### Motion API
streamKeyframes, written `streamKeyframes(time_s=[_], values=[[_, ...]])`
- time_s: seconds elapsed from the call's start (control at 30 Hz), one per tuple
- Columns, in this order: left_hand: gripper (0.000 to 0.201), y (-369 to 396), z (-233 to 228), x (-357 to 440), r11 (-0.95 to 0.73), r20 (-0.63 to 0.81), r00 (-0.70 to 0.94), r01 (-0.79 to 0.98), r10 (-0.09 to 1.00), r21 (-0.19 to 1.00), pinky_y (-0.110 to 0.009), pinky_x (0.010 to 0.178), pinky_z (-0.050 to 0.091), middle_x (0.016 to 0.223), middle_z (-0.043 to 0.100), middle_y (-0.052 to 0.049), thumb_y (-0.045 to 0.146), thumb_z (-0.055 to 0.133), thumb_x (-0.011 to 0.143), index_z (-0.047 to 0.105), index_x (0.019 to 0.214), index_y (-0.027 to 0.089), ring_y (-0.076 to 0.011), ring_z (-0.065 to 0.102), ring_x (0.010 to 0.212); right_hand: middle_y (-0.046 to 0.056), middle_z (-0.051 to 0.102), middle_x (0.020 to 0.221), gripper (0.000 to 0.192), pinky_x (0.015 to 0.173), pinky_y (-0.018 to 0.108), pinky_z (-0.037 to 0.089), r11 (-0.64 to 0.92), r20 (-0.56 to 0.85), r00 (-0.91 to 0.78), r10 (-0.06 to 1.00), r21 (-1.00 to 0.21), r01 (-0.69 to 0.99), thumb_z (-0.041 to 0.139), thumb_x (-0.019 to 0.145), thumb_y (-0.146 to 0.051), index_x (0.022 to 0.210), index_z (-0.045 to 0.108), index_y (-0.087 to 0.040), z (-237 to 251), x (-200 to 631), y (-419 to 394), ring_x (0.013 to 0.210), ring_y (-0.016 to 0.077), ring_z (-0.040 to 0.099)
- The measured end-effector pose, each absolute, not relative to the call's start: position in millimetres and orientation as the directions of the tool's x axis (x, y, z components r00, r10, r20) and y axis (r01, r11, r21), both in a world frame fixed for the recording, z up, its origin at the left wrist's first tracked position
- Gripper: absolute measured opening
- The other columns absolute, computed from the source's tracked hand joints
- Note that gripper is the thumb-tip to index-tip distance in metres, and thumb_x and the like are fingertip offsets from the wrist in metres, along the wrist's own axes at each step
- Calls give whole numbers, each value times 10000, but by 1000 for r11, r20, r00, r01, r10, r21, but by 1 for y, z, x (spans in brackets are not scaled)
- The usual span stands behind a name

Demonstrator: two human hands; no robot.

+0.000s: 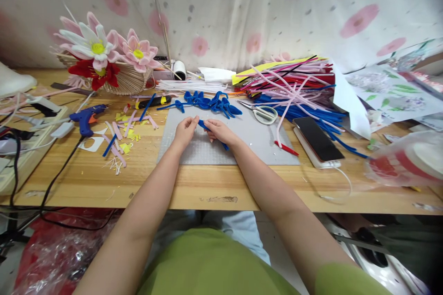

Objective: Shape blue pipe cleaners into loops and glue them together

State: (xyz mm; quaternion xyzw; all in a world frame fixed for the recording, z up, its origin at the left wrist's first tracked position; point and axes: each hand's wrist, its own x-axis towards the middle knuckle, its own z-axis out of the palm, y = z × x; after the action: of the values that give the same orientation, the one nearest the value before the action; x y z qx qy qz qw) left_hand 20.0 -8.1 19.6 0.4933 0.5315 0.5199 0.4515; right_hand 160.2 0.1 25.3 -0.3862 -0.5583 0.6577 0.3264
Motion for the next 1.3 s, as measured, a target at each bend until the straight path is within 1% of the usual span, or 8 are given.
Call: streamKeyframes(time_s=[0.13, 0.27, 0.43, 0.57, 0.73, 0.9, 1.17, 1.3], values=[[372, -11, 19, 19, -176, 183, -13, 225, 983, 958, -229, 512, 289, 483, 354, 45, 392, 547, 774, 403, 504, 179, -88, 348, 493, -98, 242, 448, 292, 383, 178, 388, -119, -123, -522, 844, -992, 41, 461, 868, -405, 681, 436, -182, 24, 158, -2, 368, 46, 269], [329, -14, 23, 16, -278, 303, -8, 374, 953, 884, -237, 529, 289, 476, 392, 38, 338, 484, 810, 429, 526, 182, -98, 356, 504, -95, 302, 487, 289, 423, 189, 437, -205, -157, -654, 740, -979, 3, 482, 847, -438, 772, 508, -160, 29, 163, -2, 381, 36, 298], [299, -10, 23, 9, -264, 338, -157, 363, 928, 894, -230, 518, 297, 490, 395, 44, 358, 534, 776, 456, 548, 181, -89, 372, 501, -71, 426, 541, 229, 439, 190, 457, -339, -249, -741, 624, -940, 30, 506, 847, -353, 853, 566, -133, 35, 169, -4, 389, 29, 362], [263, -7, 19, 12, -122, 141, -190, 110, 971, 986, -221, 529, 380, 550, 513, 32, 418, 608, 705, 557, 638, 170, -90, 463, 512, -61, 480, 510, 185, 438, 182, 461, -293, -259, -646, 718, -954, 58, 436, 882, -222, 755, 535, -131, 36, 164, -8, 375, 36, 411], [316, -8, 19, 18, 56, -72, -136, -120, 988, 991, -233, 520, 420, 545, 557, 9, 435, 692, 604, 586, 607, 138, -90, 491, 482, -33, 559, 520, 206, 411, 161, 437, -246, -262, -597, 758, -963, 110, 372, 902, -159, 761, 519, -130, 33, 158, -9, 388, 51, 492], [273, -5, 17, 12, -25, 12, -160, -77, 987, 997, -222, 561, 445, 575, 602, -2, 378, 725, 572, 641, 624, 124, -93, 526, 536, -14, 621, 621, 46, 434, 181, 478, -268, -269, -511, 816, -960, 78, 480, 854, -161, 811, 494, -148, 29, 155, -8, 436, 58, 533], [278, -3, 19, 6, -10, 6, -101, -45, 995, 999, -259, 582, 491, 611, 631, -8, 389, 732, 571, 676, 665, 134, -109, 555, 550, -40, 563, 569, 93, 482, 166, 473, -125, -155, -387, 909, -987, 101, 557, 798, -220, 739, 569, -150, 25, 157, -4, 491, 53, 515], [257, -5, 24, 6, -4, 2, -108, -17, 994, 1000, -247, 528, 472, 576, 619, -6, 376, 726, 575, 666, 632, 133, -110, 536, 518, -28, 595, 566, 55, 480, 201, 489, -165, -194, -417, 888, -981, 105, 517, 819, -196, 783, 537, -159, 27, 156, -4, 460, 73, 544]])
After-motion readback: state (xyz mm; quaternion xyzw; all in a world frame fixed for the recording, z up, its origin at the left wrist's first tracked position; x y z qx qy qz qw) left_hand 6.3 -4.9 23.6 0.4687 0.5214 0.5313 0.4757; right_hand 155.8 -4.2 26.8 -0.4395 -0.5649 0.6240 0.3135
